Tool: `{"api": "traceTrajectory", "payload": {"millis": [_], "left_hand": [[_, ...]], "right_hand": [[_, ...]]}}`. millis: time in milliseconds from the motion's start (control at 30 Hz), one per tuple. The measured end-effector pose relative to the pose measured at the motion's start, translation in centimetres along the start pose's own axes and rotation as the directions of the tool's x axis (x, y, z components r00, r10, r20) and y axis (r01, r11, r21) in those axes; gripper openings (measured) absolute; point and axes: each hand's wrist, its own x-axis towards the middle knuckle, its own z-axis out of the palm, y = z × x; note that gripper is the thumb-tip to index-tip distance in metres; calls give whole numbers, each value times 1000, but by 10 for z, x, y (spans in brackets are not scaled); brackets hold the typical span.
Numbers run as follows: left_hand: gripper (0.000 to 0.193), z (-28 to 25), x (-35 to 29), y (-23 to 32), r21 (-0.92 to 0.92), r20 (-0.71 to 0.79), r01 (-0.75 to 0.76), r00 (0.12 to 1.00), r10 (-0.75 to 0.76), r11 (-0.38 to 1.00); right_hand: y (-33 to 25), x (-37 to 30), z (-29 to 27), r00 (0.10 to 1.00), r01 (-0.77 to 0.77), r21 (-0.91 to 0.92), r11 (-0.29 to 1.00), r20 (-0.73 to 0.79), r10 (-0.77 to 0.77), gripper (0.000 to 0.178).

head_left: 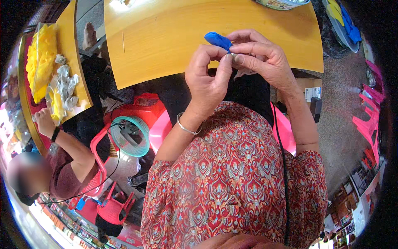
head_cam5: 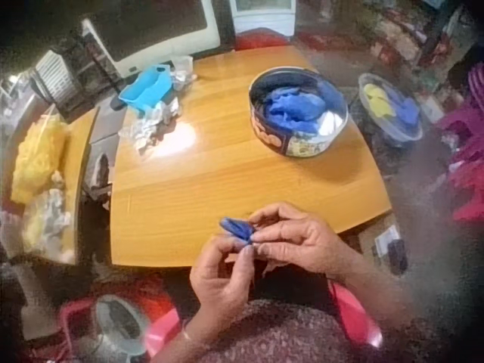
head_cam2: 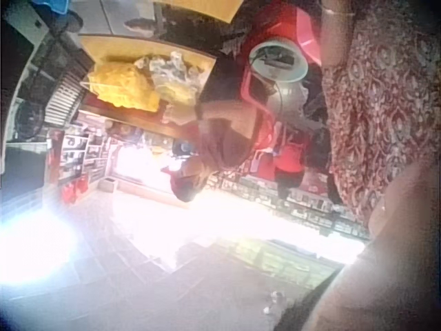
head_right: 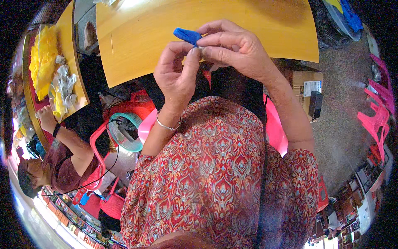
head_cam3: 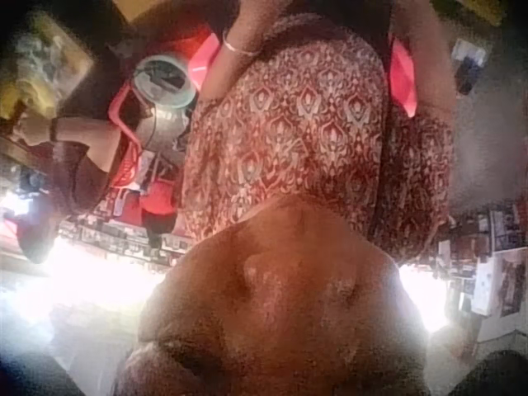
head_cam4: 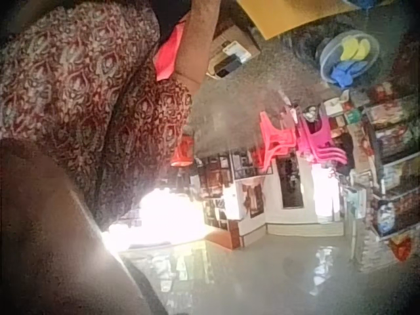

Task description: Hand-assemble shoe components by inserting padding into fabric pockets.

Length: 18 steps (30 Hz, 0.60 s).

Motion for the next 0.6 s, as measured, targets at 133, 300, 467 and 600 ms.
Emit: {"api": "traceTrajectory", "payload": {"millis": [133,300,467,600], "left_hand": [[9,0,2,-3,149,6,-191,981,192,970],[9,3,-2,-4,158,3,-135,991,136,978],[10,1,-1,-6,177,22,-194,981,193,965],[13,-1,1,-6,275,71,-295,955,287,915]], "right_hand": [[-1,0,2,1000,-16,-172,985,-29,11,18],[8,1,8,977,-78,56,995,-196,87,26],[-6,3,0,954,-290,32,957,-64,291,32],[-9,5,5,964,-256,-188,948,-120,237,29]]}}
